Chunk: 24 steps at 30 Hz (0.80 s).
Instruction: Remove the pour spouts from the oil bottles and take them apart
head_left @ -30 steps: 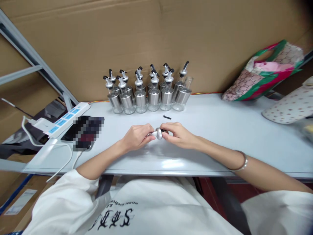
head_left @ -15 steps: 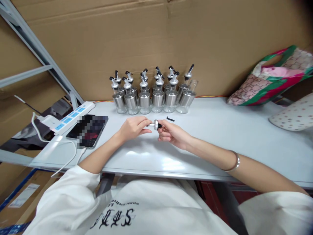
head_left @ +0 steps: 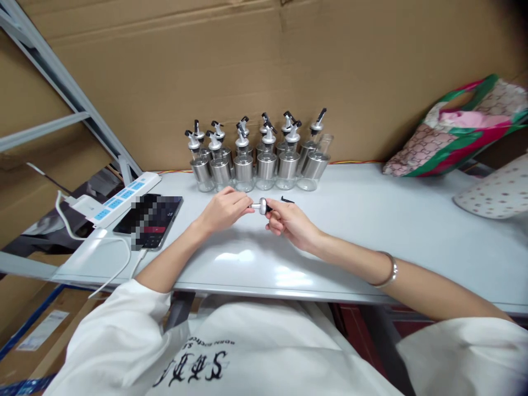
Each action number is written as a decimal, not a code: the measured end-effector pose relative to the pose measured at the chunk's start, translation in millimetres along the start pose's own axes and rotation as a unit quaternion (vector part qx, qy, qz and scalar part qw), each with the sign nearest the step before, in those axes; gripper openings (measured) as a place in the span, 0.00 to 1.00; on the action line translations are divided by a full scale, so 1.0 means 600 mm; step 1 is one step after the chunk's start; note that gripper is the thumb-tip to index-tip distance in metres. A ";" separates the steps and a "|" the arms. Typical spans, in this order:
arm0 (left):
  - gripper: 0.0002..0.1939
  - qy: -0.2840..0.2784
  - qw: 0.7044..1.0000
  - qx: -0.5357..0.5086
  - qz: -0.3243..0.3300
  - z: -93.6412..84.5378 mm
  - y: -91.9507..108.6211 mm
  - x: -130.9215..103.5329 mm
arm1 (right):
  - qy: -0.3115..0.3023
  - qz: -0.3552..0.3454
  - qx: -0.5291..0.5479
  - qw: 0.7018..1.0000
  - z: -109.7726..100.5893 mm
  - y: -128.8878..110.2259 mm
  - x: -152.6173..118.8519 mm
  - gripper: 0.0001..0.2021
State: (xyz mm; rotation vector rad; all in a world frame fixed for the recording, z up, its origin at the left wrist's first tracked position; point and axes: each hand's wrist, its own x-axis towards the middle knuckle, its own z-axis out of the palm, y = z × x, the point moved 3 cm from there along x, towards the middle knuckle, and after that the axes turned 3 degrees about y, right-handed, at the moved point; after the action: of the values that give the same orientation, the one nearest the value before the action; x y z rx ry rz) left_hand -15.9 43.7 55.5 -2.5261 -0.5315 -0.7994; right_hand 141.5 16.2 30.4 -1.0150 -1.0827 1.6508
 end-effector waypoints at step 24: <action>0.30 -0.099 0.933 -0.263 -0.223 -0.008 -0.016 0.007 | 0.014 -0.100 -0.035 0.994 0.006 -0.002 -0.001 0.19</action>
State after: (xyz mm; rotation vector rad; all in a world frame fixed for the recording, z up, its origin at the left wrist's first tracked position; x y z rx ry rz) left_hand -19.3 49.9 64.5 -3.0472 -1.1194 -0.9465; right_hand 138.7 15.4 32.4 -0.9382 -1.1897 1.4432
